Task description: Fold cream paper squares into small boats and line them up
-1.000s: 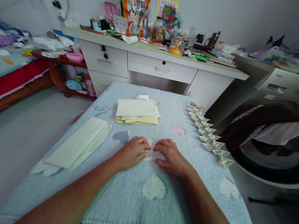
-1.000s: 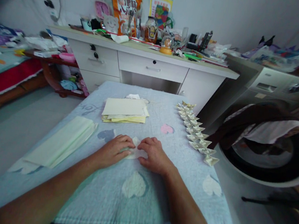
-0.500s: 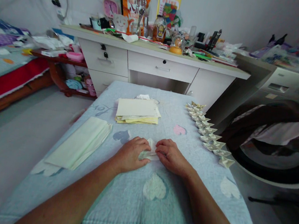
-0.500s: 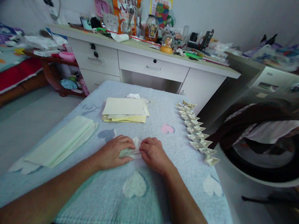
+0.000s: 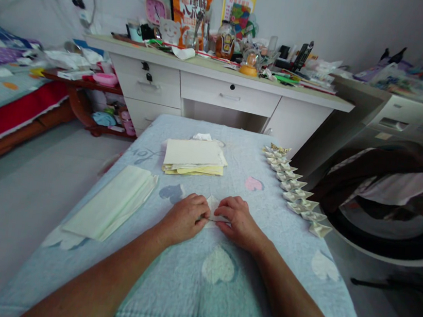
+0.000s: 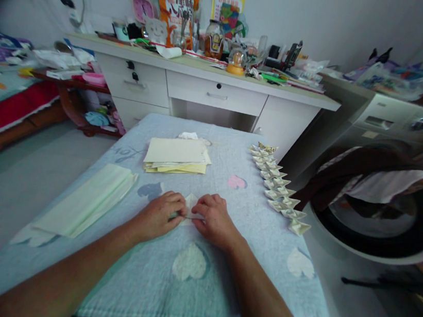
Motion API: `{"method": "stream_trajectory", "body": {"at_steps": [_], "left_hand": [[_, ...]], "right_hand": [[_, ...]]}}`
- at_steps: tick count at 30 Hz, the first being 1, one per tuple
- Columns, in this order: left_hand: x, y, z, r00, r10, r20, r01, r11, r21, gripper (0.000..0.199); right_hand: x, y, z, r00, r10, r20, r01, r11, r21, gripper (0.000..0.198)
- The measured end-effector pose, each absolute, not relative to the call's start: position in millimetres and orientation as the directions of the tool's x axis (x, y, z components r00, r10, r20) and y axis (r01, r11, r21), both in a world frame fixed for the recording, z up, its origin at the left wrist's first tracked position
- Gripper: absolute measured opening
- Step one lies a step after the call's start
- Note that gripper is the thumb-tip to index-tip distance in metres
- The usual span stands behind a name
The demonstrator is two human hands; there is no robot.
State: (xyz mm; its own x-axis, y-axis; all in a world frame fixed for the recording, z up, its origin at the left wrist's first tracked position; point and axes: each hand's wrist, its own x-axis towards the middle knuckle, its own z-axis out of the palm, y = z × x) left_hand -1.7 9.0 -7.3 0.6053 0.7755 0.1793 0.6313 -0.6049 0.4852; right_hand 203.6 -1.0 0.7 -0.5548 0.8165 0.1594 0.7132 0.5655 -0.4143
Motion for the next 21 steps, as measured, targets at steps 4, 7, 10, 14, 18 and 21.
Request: {"method": "stream_trajectory", "body": {"at_steps": [4,7,10,14,18,21], "left_hand": [[-2.1,9.1,-6.1,0.598,0.790,0.134,0.664,-0.582,0.469,0.011],[-2.9,9.6,-6.1,0.597,0.794,0.112,0.670,-0.571,0.474,0.013],[-3.2,10.4,-6.0,0.603,0.792,0.096,0.668,-0.567,0.481,0.016],[-2.8,11.3,-5.8,0.607,0.789,0.093,0.668,-0.570,0.479,0.020],[-2.7,11.3,-6.4,0.588,0.805,0.080,0.682,-0.547,0.486,0.019],[-2.7,11.2,-7.1,0.564,0.823,0.071,0.709,-0.526,0.470,0.019]], "right_hand": [[198.9,0.9,-3.5,-0.562,0.810,0.167,0.718,0.578,-0.388,0.014],[197.7,3.5,-5.2,-0.564,0.807,0.172,0.712,0.582,-0.394,0.015],[197.3,5.6,-6.1,-0.554,0.814,0.176,0.707,0.571,-0.417,0.014],[195.8,6.3,-6.8,-0.519,0.837,0.176,0.716,0.538,-0.445,0.012],[195.0,5.6,-7.1,-0.494,0.854,0.164,0.725,0.509,-0.464,0.009],[197.0,5.7,-8.0,-0.464,0.872,0.158,0.742,0.480,-0.468,0.008]]}}
